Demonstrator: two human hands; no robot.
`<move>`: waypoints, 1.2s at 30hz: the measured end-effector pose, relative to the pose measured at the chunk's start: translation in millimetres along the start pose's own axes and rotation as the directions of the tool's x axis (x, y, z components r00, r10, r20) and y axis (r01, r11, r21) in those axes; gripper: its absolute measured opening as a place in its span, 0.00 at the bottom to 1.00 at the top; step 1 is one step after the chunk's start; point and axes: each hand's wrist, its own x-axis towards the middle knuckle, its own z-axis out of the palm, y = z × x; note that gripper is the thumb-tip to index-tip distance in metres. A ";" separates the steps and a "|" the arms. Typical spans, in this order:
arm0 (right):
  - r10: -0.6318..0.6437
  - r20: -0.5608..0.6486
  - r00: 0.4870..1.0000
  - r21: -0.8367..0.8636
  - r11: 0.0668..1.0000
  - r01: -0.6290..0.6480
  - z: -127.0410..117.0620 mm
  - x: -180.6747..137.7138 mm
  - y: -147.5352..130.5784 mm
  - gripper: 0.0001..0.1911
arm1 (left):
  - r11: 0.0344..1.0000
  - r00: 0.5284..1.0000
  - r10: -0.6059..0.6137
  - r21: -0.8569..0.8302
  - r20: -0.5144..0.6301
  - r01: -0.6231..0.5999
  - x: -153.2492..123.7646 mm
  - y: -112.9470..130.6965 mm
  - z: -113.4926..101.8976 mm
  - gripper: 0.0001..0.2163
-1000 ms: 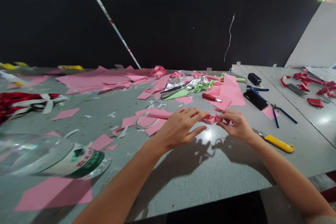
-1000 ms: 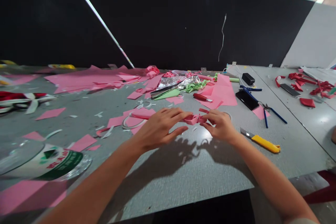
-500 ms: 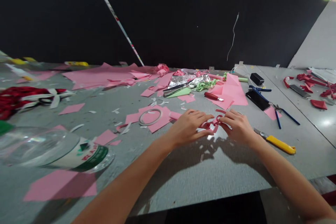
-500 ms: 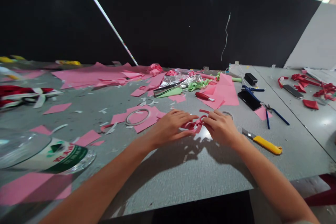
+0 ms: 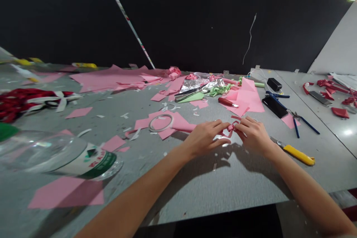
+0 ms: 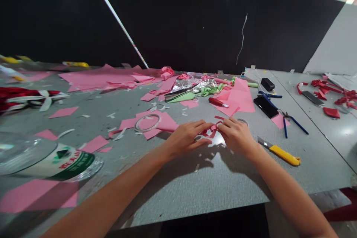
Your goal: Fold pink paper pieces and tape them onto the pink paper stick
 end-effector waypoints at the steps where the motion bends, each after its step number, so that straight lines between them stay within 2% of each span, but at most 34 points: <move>1: 0.004 0.006 1.000 0.001 1.000 -0.004 0.3 -0.1 0.0 0.10 | 1.000 1.000 -0.008 0.002 0.001 0.008 -0.2 -0.6 0.6 0.20; 5: 0.012 0.035 0.999 -0.024 1.000 -0.011 1.0 -0.5 0.6 0.10 | 0.998 0.999 -0.052 -0.033 -0.003 0.051 -0.7 0.1 1.6 0.16; 12: -0.025 0.072 0.997 -0.091 0.995 0.032 0.5 -1.4 -0.7 0.09 | 0.994 0.995 -0.097 -0.053 -0.005 0.096 -0.4 6.4 1.7 0.15; 20: 0.034 0.066 0.997 0.082 0.996 -0.039 0.8 -0.8 -0.6 0.07 | 1.000 1.000 0.020 -0.001 0.022 -0.020 -0.8 -1.4 3.1 0.13; 26: 0.106 0.065 0.992 0.275 0.954 -0.120 3.5 -0.7 2.5 0.23 | 0.997 0.996 0.083 -0.002 0.039 -0.083 -0.6 -5.7 -2.2 0.13; 30: 0.113 0.066 0.991 0.343 0.930 -0.129 3.8 0.1 3.4 0.13 | 0.995 0.994 0.098 -0.001 0.039 -0.098 -0.8 -8.0 -3.1 0.13; 33: 0.079 0.070 0.994 0.275 0.957 -0.095 4.3 -0.6 2.8 0.07 | 0.999 0.998 0.052 0.007 0.022 -0.052 -1.0 -9.3 -1.1 0.12; 36: 0.046 0.097 0.994 0.202 0.977 -0.065 5.6 -2.1 1.5 0.07 | 1.000 1.000 0.002 0.031 -0.005 -0.002 -1.2 -10.5 1.7 0.12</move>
